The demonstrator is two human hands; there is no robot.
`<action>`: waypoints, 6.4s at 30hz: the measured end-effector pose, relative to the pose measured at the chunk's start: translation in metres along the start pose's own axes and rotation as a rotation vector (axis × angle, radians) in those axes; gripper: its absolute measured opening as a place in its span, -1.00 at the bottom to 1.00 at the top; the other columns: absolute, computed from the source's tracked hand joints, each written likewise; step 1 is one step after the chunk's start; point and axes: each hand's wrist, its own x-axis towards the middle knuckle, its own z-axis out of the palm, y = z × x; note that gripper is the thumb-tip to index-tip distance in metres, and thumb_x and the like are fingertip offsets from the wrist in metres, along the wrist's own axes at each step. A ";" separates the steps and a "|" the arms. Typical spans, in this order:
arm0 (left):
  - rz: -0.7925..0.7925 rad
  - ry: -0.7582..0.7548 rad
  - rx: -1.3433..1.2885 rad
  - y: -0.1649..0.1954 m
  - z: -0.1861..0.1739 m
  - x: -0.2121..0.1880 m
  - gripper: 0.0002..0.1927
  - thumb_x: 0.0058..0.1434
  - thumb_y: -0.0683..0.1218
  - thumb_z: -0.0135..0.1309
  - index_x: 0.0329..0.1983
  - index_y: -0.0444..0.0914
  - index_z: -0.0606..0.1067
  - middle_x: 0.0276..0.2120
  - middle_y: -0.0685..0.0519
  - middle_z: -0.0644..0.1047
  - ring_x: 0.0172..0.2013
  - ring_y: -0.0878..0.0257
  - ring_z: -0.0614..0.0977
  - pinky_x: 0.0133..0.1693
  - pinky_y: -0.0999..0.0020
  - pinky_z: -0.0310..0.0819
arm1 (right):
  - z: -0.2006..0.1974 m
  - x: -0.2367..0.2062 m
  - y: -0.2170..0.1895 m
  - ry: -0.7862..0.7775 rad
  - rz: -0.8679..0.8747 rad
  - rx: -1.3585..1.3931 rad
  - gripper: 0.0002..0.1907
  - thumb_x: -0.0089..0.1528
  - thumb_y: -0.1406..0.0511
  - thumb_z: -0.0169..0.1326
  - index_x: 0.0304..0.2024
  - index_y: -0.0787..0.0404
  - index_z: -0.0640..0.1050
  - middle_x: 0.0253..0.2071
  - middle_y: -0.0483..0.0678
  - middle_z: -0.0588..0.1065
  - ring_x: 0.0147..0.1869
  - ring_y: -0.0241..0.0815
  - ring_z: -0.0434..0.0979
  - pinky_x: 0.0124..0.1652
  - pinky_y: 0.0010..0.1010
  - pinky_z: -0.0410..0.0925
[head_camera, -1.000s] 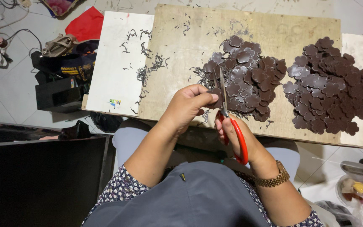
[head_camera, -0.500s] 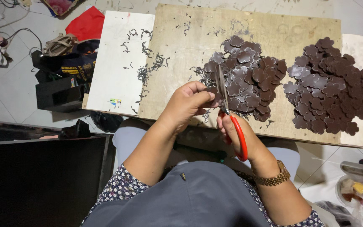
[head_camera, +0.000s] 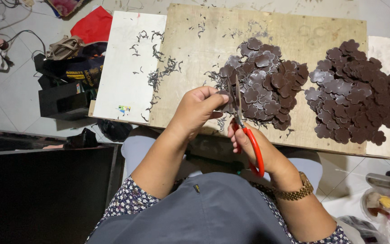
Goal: The person sits at a low table and uses red-handled scissors to trim the edges of dark brown flower-shaped fabric pieces. They pick up each piece, trim it, and place it back on the table, occasionally sweeping away small trimmings with their hand.
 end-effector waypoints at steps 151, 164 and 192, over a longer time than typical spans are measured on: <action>0.134 -0.016 0.316 0.017 -0.004 -0.017 -0.81 0.19 -0.11 0.20 -0.31 -0.38 0.63 -0.41 0.09 0.64 -0.38 0.45 0.57 -0.30 0.53 0.47 | 0.006 -0.004 -0.010 -0.082 -0.021 -0.008 -0.35 0.30 -0.27 -0.18 -0.20 0.17 0.40 -0.40 -0.22 0.30 -0.33 -0.37 0.28 -0.30 -0.52 0.28; 0.116 -0.007 0.313 0.020 -0.007 -0.017 -0.80 0.18 -0.10 0.21 -0.37 -0.38 0.63 -0.43 0.09 0.64 -0.39 0.44 0.58 -0.29 0.53 0.48 | 0.007 -0.007 -0.016 -0.063 0.024 0.032 -0.35 0.29 -0.28 -0.17 -0.26 0.16 0.39 -0.41 -0.23 0.28 -0.34 -0.38 0.25 -0.31 -0.55 0.26; 0.112 -0.048 0.317 0.020 -0.011 -0.017 -0.83 0.17 -0.11 0.21 -0.40 -0.34 0.60 -0.46 0.12 0.61 -0.43 0.46 0.54 -0.33 0.53 0.44 | 0.006 -0.003 -0.016 -0.150 -0.046 -0.002 -0.31 0.28 -0.31 -0.16 -0.23 0.17 0.38 -0.41 -0.23 0.30 -0.34 -0.37 0.27 -0.31 -0.53 0.28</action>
